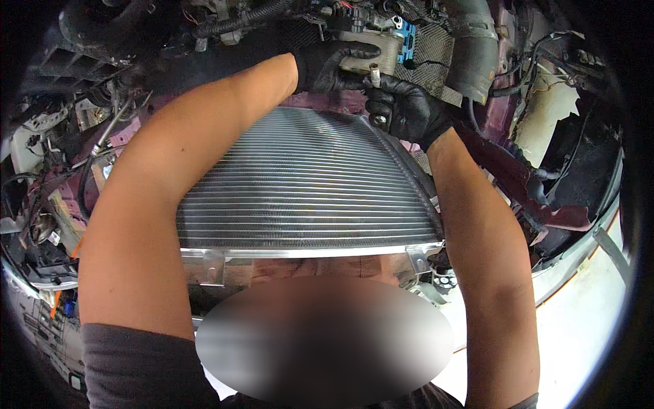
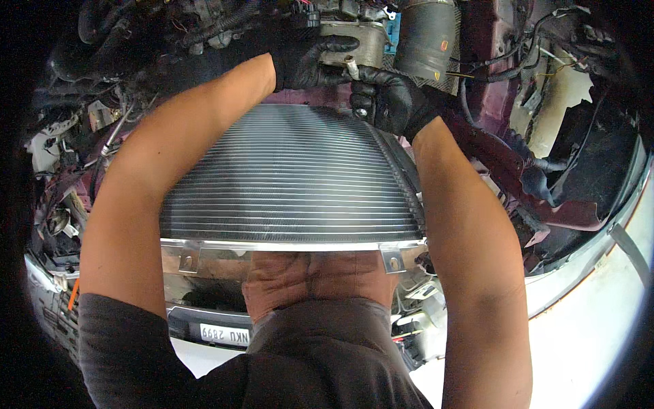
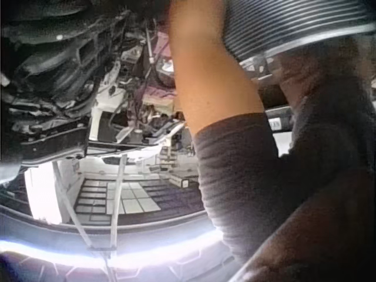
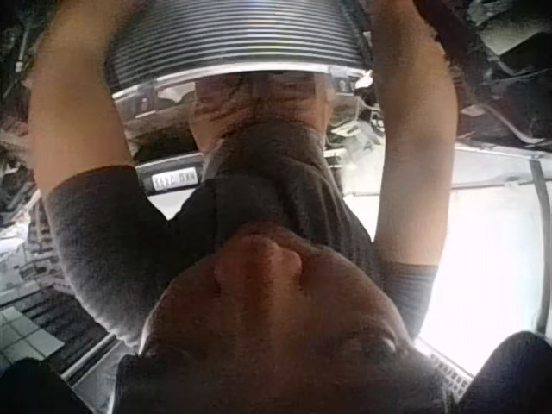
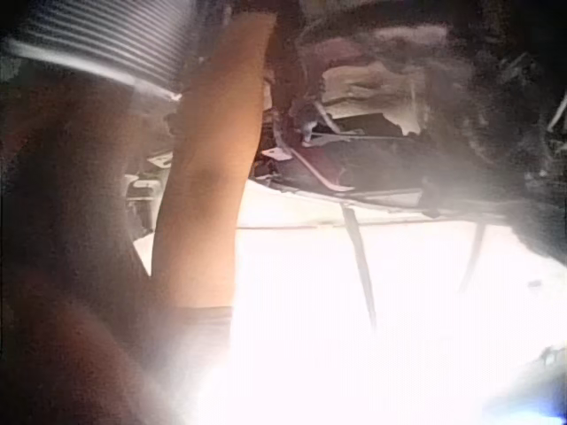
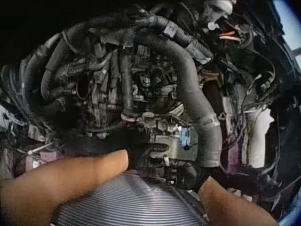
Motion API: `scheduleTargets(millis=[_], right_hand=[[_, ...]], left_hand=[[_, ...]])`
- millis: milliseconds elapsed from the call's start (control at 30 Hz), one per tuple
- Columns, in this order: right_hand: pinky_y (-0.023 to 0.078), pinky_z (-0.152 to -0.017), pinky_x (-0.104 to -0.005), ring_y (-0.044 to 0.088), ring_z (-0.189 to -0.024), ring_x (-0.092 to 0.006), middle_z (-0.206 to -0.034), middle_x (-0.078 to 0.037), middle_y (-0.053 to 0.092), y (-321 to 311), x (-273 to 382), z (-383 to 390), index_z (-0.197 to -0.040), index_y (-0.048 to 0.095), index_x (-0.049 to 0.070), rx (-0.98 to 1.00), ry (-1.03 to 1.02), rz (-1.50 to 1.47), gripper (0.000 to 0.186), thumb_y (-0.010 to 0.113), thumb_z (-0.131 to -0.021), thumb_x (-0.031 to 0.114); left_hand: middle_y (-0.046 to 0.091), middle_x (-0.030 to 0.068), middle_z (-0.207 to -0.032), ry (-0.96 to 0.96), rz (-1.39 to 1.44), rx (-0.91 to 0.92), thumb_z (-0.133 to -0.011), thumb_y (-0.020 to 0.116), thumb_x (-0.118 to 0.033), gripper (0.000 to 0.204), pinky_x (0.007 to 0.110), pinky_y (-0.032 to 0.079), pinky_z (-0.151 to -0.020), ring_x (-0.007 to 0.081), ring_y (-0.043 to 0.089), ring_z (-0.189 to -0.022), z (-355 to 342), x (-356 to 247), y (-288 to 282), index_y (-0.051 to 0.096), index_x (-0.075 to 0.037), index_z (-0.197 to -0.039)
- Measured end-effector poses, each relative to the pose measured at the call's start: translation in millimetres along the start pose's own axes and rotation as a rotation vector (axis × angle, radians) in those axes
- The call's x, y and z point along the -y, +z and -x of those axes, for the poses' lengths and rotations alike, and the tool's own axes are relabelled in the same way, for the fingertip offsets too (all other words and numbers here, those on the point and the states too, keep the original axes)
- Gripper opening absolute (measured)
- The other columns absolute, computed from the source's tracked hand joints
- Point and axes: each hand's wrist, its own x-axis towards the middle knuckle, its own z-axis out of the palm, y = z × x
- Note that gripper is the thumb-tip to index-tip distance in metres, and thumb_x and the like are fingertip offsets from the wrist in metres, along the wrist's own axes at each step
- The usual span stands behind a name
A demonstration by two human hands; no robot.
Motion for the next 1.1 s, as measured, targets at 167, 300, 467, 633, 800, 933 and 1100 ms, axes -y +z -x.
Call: scheduleTargets(millis=[167,300,467,633,800,933,1100], right_hand=[[0.049,-0.064,-0.0342,0.055,-0.068,-0.0168,-0.076,0.001,0.056,-12.3,1.6,-0.5,-0.104,0.065,0.008,-0.254,-0.226,0.238,0.016,0.058,-0.104,0.023],[0.053,-0.063,-0.0359,0.059,-0.07,-0.0174,-0.08,-0.003,0.062,-37.6,10.6,6.1,-0.102,0.066,0.009,-0.511,-0.832,2.277,0.013,0.062,-0.1,0.022],[0.058,-0.065,-0.0324,0.063,-0.075,-0.0173,-0.089,-0.005,0.067,-91.4,26.8,-28.9,-0.11,0.067,0.006,-0.551,-1.142,1.881,0.014,0.06,-0.101,0.014],[0.058,-0.068,-0.0345,0.066,-0.08,-0.0217,-0.094,-0.009,0.07,-80.0,40.0,-34.0,-0.115,0.067,0.004,-0.568,-1.257,1.745,0.021,0.06,-0.1,0.017],[0.059,-0.073,-0.0399,0.07,-0.087,-0.0289,-0.101,-0.014,0.073,-65.7,62.3,-28.9,-0.117,0.067,0.004,-0.517,-1.28,1.739,0.028,0.061,-0.097,0.023],[0.058,-0.067,-0.032,0.064,-0.08,-0.0212,-0.101,-0.013,0.068,-90.0,88.8,-42.9,-0.119,0.062,0.002,-0.38,-1.378,1.893,0.032,0.046,-0.109,0.028],[0.059,-0.081,-0.0433,0.072,-0.095,-0.0343,-0.104,-0.017,0.074,-101.0,66.0,-63.6,-0.113,0.072,0.011,-0.526,-1.27,1.434,0.029,0.064,-0.094,0.033]], left_hand=[[0.07,0.013,-0.123,0.097,-0.174,-0.248,-0.103,0.062,-0.02,0.035,0.039,0.062,-0.097,0.0224,0.071,-0.109,2.1,-2.3,32.3,0.061,-0.009,-0.136],[0.066,0.0121,-0.136,0.09,-0.432,-0.149,-0.111,0.043,-0.023,0.035,0.043,0.061,-0.099,0.0283,0.064,-0.126,-21.1,-1.2,8.7,0.057,-0.011,-0.141],[0.065,0.0099,-0.137,0.046,-0.391,-0.164,-0.11,0.046,-0.025,0.039,0.036,0.06,-0.096,0.0239,0.067,-0.122,-19.9,-4.9,-4.0,0.053,-0.012,-0.145],[0.066,0.0048,-0.14,0.05,-0.283,-0.183,-0.109,0.048,-0.028,0.039,0.035,0.057,-0.088,0.0213,0.067,-0.121,-16.9,-13.7,-9.2,0.054,-0.016,-0.146],[0.063,0.0047,-0.142,0.03,-0.378,-0.17,-0.109,0.047,-0.033,0.041,0.038,0.054,-0.098,0.0214,0.064,-0.126,-17.8,-14.3,-0.5,0.055,-0.018,-0.147],[0.066,0.0035,-0.139,0.095,-0.095,0.153,-0.109,0.048,-0.034,0.041,0.036,0.047,-0.108,0.0184,0.06,-0.13,-22.3,-11.1,-28.7,0.059,-0.019,-0.145],[0.071,0.0103,-0.123,0.369,-0.533,-0.157,-0.099,0.067,-0.012,0.042,0.032,0.065,-0.085,0.0192,0.074,-0.101,-27.3,-1.7,-7.6,0.057,-0.005,-0.139]])
